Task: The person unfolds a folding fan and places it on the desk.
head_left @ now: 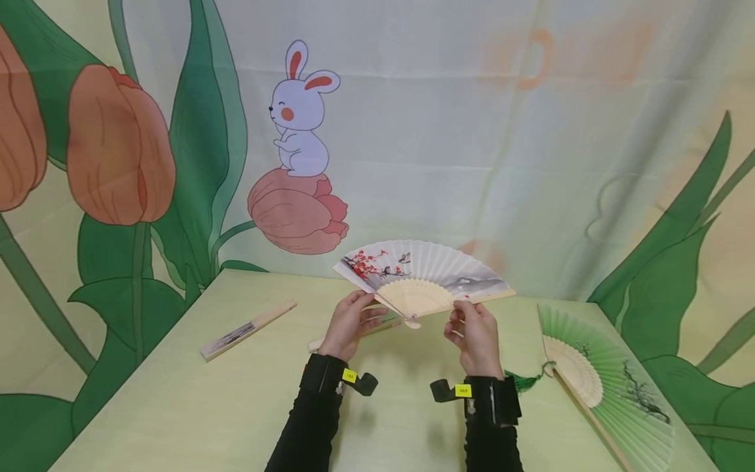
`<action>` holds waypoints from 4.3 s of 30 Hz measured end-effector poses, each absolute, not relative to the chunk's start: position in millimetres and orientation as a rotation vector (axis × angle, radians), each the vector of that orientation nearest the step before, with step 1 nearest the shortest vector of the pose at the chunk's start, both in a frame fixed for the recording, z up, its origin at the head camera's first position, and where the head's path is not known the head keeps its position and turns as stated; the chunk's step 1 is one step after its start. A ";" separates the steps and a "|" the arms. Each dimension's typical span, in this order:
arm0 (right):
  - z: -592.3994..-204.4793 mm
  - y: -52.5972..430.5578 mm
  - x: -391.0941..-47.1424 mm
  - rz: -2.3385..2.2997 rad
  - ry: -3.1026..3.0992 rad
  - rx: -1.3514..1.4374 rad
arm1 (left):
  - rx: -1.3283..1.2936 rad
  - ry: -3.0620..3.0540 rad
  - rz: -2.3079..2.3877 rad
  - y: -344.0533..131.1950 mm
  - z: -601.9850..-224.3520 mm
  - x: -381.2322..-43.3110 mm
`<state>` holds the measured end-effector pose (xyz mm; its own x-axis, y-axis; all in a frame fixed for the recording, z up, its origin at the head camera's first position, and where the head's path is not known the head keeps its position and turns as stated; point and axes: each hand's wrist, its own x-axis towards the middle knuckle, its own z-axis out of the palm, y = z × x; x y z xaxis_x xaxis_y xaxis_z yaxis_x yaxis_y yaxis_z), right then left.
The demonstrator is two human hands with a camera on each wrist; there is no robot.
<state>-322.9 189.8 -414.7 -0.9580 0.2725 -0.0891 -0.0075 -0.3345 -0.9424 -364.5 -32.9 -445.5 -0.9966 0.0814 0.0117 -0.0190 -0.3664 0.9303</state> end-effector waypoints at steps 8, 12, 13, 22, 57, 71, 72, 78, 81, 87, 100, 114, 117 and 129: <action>-414.3 188.6 -322.0 2.417 -1.678 -0.325 | 0.094 1.725 2.571 -34.4 -445.9 -365.5; -415.5 188.4 -321.7 2.421 -1.680 -0.319 | 0.063 1.738 2.583 -34.6 -445.6 -365.3; -416.1 188.7 -321.7 2.423 -1.679 -0.317 | 0.050 1.742 2.590 -34.5 -445.4 -365.0; -415.8 190.2 -322.1 2.428 -1.672 -0.290 | -0.009 1.705 2.665 -35.2 -443.4 -364.9; -423.6 189.7 -310.4 2.547 -1.528 -0.423 | 0.007 1.587 2.775 -30.3 -448.9 -366.9; -460.9 220.6 -269.8 2.643 -1.695 -0.451 | -0.050 1.637 2.557 -10.5 -474.3 -383.3; -465.6 222.2 -265.5 2.668 -1.681 -0.460 | -0.048 1.642 2.540 -7.6 -478.4 -384.4; -488.4 232.2 -240.3 2.759 -1.562 -0.539 | -0.002 1.671 2.414 14.4 -496.8 -387.8; -493.2 236.4 -232.3 2.789 -1.473 -0.563 | 0.020 1.676 2.368 25.4 -501.3 -389.0; -497.6 241.7 -222.5 2.841 -1.353 -0.652 | 0.028 1.678 2.314 46.3 -504.2 -392.7; -502.9 245.1 -209.7 3.015 -1.103 -0.639 | 0.056 1.813 2.167 71.0 -499.9 -399.6; -496.1 233.6 -204.9 3.099 -1.067 -0.616 | -0.026 1.916 2.062 82.2 -510.8 -423.5; -495.2 230.8 -203.0 3.115 -1.030 -0.624 | -0.051 1.901 2.089 81.9 -507.7 -418.7; -491.1 230.6 -196.1 3.198 -1.050 -0.592 | -0.007 2.204 1.934 88.0 -497.2 -408.7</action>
<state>-196.1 230.6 -491.1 -0.9031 -0.1509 -0.4020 0.3598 -0.7770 -0.5166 -408.7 88.0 -497.2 -0.9781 0.1333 -0.1596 -0.1409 0.1391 0.9802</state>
